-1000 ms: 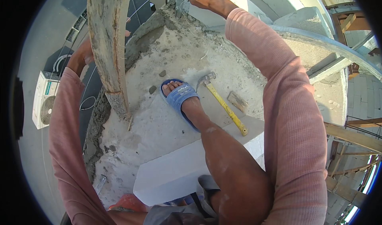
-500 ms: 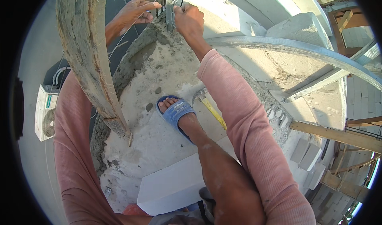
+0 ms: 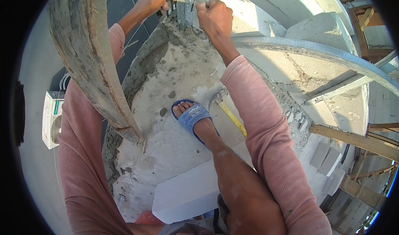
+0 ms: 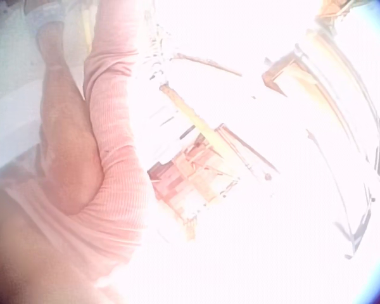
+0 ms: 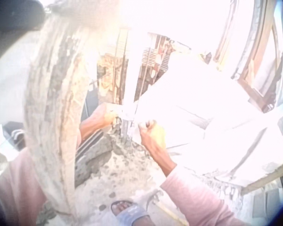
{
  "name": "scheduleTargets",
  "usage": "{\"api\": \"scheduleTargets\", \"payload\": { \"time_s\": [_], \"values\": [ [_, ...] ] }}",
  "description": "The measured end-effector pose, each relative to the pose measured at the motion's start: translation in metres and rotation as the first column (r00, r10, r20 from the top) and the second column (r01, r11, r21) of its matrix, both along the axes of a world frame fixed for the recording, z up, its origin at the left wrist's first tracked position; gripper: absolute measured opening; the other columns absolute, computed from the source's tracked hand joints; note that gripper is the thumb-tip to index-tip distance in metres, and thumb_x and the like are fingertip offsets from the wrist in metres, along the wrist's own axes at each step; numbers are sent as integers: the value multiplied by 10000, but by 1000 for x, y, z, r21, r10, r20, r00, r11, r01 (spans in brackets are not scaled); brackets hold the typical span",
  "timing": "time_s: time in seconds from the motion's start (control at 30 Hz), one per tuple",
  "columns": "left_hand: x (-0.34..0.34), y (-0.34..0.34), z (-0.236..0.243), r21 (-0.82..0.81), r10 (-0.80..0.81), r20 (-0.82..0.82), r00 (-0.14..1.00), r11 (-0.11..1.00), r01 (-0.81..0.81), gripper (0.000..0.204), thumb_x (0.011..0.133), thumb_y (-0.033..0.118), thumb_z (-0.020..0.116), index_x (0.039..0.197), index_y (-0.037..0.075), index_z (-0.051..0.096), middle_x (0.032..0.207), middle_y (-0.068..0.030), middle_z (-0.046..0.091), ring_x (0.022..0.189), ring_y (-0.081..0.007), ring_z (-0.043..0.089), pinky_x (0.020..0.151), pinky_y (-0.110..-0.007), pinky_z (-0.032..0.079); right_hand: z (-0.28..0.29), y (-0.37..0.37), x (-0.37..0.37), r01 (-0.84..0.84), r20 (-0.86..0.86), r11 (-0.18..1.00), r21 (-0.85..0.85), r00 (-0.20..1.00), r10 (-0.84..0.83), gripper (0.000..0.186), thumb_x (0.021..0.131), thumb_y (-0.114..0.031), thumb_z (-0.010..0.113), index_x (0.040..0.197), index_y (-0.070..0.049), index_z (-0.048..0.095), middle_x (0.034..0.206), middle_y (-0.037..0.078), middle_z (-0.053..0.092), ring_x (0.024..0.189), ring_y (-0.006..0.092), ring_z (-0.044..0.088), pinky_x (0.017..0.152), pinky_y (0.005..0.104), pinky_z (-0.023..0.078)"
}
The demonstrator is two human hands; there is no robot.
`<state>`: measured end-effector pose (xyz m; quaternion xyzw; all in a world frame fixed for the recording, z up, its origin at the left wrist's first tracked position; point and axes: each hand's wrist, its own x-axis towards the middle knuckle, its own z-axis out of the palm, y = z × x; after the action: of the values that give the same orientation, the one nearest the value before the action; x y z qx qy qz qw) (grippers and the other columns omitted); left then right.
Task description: The person installs a white block by applying mortar, positioning it against a metal frame, and securing it with wire.
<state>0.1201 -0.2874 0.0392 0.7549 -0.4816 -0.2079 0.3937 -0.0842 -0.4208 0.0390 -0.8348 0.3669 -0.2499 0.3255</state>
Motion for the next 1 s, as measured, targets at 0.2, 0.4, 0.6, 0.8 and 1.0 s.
{"api": "scheduleTargets", "payload": {
  "time_s": [0.2,0.4,0.6,0.8,1.0],
  "values": [
    [-17,15,11,48,57,-165,985,998,-50,507,1032,414,567,1462,145,563,1176,-47,739,877,-114,680,912,-301,573,9,8,-10,-46,51,998,46,998,44,364,907,-322,588,776,6,675,589,148,671,581,268,710,702,402,581],
    [-29,47,19,178,181,-336,924,976,-126,495,1026,419,579,1434,140,588,1171,-54,738,918,-124,687,930,-308,568,11,10,-14,-101,-11,991,88,995,102,350,914,-318,581,769,-14,673,557,113,661,534,202,703,691,341,577],
    [-35,52,13,111,158,-271,950,985,-132,515,1007,505,596,1325,102,648,1160,-63,732,990,-156,687,948,-330,556,11,-3,-14,-84,41,971,222,996,76,301,912,-309,617,818,-33,692,568,91,669,566,163,710,648,312,558],
    [-31,40,7,55,105,-204,973,994,-95,504,997,495,609,1309,102,656,1158,-73,733,994,-172,689,946,-341,553,13,2,-13,-83,40,963,255,996,75,269,909,-293,647,847,-37,702,585,92,673,559,146,699,611,300,545],
    [-29,29,2,36,72,-205,976,997,-66,492,988,484,623,1294,102,665,1156,-83,735,997,-187,691,943,-353,550,-3,-15,-7,-75,87,955,288,995,52,358,923,-243,657,948,112,695,660,195,680,535,245,682,511,377,520]
  ]
}}
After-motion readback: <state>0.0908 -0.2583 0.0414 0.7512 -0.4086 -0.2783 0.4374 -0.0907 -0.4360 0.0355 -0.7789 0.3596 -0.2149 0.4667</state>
